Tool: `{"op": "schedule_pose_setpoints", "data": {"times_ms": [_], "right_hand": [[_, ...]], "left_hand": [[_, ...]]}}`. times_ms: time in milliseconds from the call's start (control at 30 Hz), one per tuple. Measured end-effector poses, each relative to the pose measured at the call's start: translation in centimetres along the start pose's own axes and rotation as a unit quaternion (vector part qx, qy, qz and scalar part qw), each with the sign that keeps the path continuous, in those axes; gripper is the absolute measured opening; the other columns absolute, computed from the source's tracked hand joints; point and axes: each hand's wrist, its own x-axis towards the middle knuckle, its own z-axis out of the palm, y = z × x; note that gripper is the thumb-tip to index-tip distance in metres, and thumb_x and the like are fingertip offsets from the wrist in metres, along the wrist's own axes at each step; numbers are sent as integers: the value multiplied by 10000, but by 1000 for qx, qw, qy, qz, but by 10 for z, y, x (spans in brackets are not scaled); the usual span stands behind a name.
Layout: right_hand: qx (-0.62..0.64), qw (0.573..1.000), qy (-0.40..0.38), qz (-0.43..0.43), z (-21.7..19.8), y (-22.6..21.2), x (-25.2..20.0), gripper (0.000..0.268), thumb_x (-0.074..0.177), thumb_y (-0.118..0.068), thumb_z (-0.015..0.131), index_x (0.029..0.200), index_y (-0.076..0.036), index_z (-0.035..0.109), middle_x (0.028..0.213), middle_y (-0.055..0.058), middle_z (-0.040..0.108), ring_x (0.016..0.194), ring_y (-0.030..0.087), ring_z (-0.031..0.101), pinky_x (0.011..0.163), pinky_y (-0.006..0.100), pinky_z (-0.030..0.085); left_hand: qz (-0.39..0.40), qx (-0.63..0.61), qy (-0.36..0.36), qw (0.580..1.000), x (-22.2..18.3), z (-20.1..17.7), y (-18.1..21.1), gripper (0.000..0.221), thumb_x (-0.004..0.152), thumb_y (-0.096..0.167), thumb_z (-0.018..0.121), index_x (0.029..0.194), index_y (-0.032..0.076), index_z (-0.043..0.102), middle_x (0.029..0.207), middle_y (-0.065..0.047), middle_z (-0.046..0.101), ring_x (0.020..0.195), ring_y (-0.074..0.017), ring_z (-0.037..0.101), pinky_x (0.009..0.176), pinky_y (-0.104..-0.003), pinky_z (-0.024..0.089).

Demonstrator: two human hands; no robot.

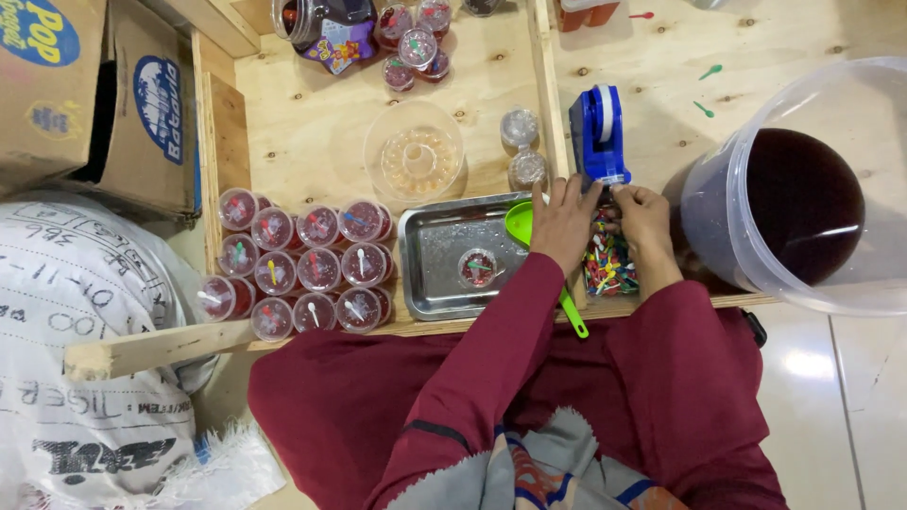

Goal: The person prepares beverages by scooping a dark liquid into small plastic cups, adding colorful sprinkles to some, and sealing others with lids.

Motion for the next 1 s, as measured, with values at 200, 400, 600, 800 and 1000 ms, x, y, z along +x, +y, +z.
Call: {"op": "schedule_pose_setpoints", "data": {"times_ms": [200,400,600,800,1000], "right_hand": [[94,994,1,52,0,36,34,205,978,-265,727,1020,-65,712,843,94,648,673,221,715,520,402,622],[158,984,-14,81,2,3,7,161,994,-216,712,987,-71,643,889,102,578,756,261,698,689,512,647],[173,980,-28,96,1,25,23,194,983,-215,725,1060,-55,648,906,114,577,762,277,703,688,533,639],[131,986,-38,92,0,44,21,222,972,-224,713,1071,-37,645,903,135,615,733,290,716,614,493,631],[37,997,-59,-37,-5,9,-12,230,1036,-219,678,1130,-10,701,918,135,678,701,197,718,548,345,631]], "left_hand": [[14,-6,28,999,4,-11,3,471,1039,204,461,1501,294,445,1358,-61,477,1245,-247,454,1162,-567,272],[26,28,27,999,10,-2,5,414,1035,206,403,1419,312,515,1387,-42,468,1265,-229,430,1153,-552,252],[23,38,-5,999,8,-7,7,454,1026,183,403,1454,306,493,1393,-41,456,1299,-233,396,1171,-565,214],[34,43,-14,998,8,-12,4,492,1016,155,412,1484,294,470,1359,-48,468,1270,-242,407,1158,-568,222],[-19,-129,109,985,2,2,-7,525,842,264,718,1358,258,624,1235,-37,537,1205,-275,499,1092,-549,349]]}}
